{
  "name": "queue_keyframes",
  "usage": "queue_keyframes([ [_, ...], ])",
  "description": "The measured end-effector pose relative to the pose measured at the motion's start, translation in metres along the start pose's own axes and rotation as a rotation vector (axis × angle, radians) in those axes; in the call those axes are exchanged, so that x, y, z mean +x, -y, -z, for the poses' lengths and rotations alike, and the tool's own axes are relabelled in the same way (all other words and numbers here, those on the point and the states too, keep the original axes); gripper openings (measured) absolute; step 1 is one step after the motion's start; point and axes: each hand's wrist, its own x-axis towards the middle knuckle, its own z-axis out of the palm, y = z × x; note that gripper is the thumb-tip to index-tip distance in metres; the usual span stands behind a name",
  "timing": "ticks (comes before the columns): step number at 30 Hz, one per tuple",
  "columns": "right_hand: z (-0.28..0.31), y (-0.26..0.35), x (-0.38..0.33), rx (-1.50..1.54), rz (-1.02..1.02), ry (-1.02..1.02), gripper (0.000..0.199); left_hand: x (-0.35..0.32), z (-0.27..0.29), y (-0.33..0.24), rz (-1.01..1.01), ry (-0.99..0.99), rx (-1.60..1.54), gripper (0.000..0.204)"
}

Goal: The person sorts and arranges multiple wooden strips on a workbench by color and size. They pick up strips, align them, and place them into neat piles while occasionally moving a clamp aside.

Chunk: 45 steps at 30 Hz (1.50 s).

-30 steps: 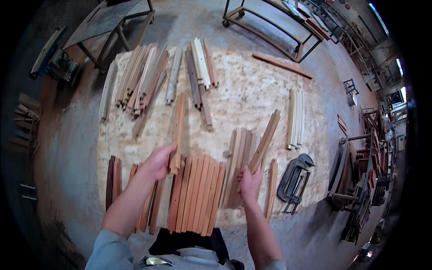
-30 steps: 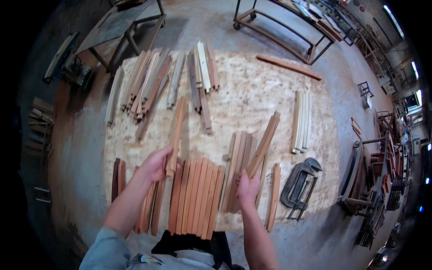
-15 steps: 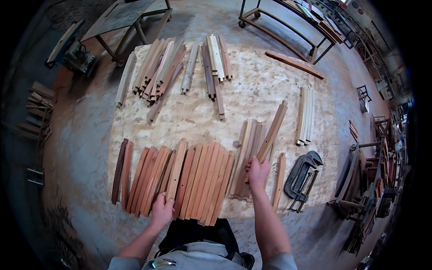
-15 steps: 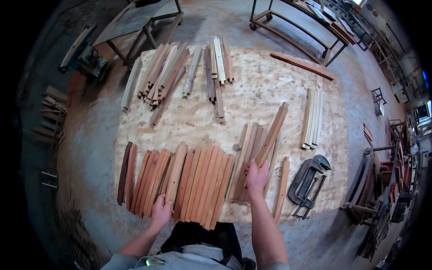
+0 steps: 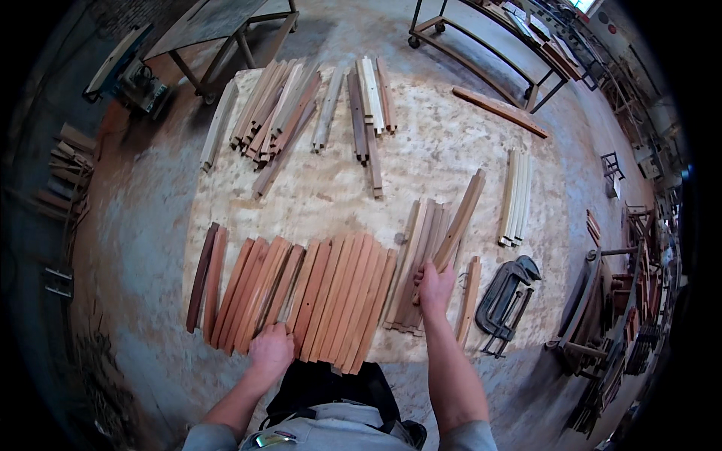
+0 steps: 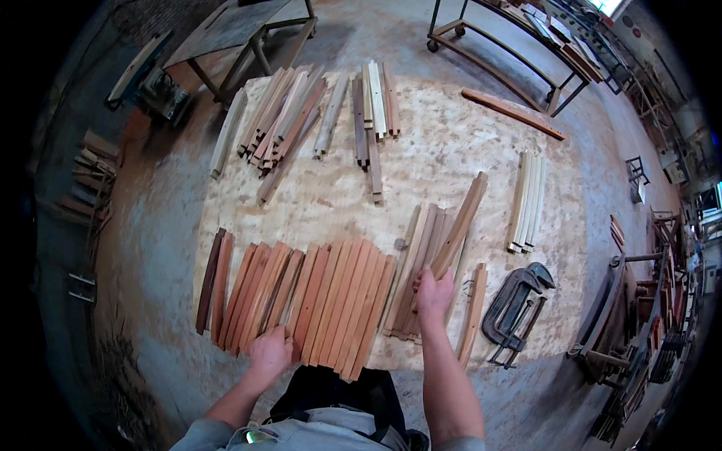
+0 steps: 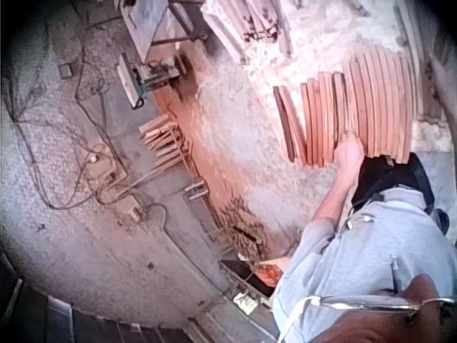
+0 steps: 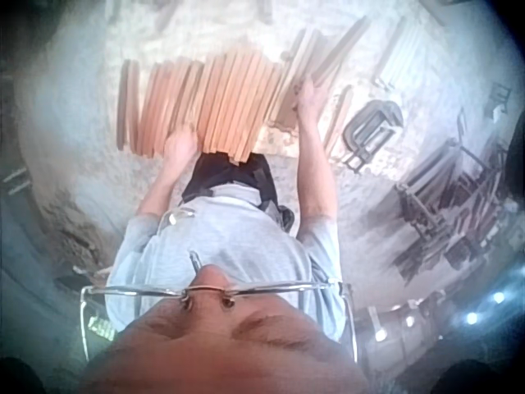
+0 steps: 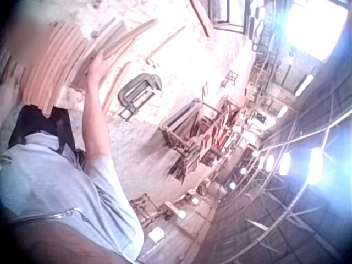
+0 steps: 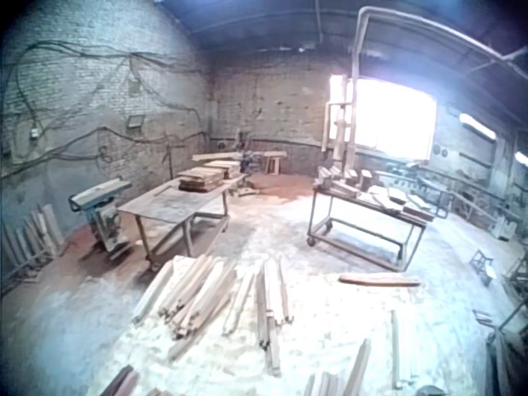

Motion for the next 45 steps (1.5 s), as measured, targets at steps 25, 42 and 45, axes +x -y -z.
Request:
queue_keyframes([
  [25,0.006,-0.017,0.0,-0.266,0.023,-0.169,0.016,0.456,0.075,-0.339,-0.152,-0.264,0.094,0.06],
  [42,0.011,-0.022,0.001,-0.136,-0.043,-0.125,0.03,0.273,0.044,-0.219,-0.072,0.837,-1.342,0.027],
  [45,0.007,-0.004,-0.001,-0.051,-0.058,-0.1,0.031,0.222,0.028,-0.185,-0.132,0.88,-1.202,0.028],
])
